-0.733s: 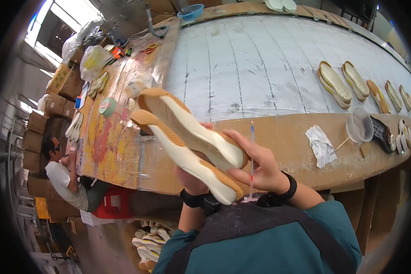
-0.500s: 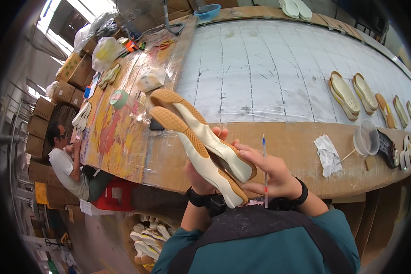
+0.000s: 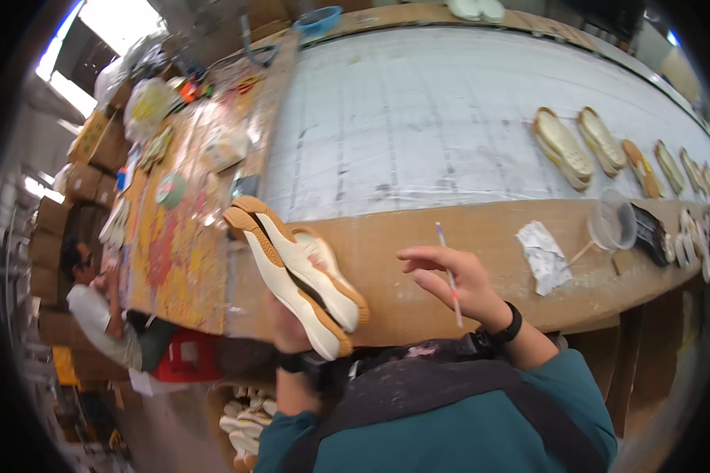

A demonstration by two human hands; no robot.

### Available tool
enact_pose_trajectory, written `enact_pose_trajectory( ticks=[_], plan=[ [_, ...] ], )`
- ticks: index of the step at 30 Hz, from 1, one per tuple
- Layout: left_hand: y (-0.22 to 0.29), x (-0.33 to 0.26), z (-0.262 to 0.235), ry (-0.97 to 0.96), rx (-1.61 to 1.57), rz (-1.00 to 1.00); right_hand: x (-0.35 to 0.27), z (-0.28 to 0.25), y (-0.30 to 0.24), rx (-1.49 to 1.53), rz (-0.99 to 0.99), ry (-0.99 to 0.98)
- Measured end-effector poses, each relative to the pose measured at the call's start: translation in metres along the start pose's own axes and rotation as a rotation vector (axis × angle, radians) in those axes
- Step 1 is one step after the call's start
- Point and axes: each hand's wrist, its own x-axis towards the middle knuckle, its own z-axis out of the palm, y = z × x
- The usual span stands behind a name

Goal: The person assembles white slipper soles by hand at a factory workstation. They pick up a sole, apply a substance to the edges using a small stick, and then press it together with a matching upper part. The person repeats this process for multiple units, stacking the finished pairs on the table.

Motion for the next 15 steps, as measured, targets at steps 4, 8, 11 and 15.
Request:
enact_pose_trajectory(
  ticks=[4, 8, 11, 15],
  plan=[
    [0.011, 0.002, -0.030, 0.168, 0.186, -0.195, 0.016, -0.042, 0.028, 0.096, 0.135, 0.187],
    [0.008, 0.005, -0.051, 0.047, 0.413, -0.084, 0.046, -0.146, 0.066, 0.228, 0.135, 0.667],
    [0.005, 0.001, -0.059, 0.131, 0.497, 0.032, 0.073, -0.235, 0.114, -0.121, -0.031, 1.307],
    [0.004, 0.001, -0.033, 0.128, 0.728, 0.151, 0.042, -0.332, 0.158, -0.764, 0.467, 1.748]
  ],
)
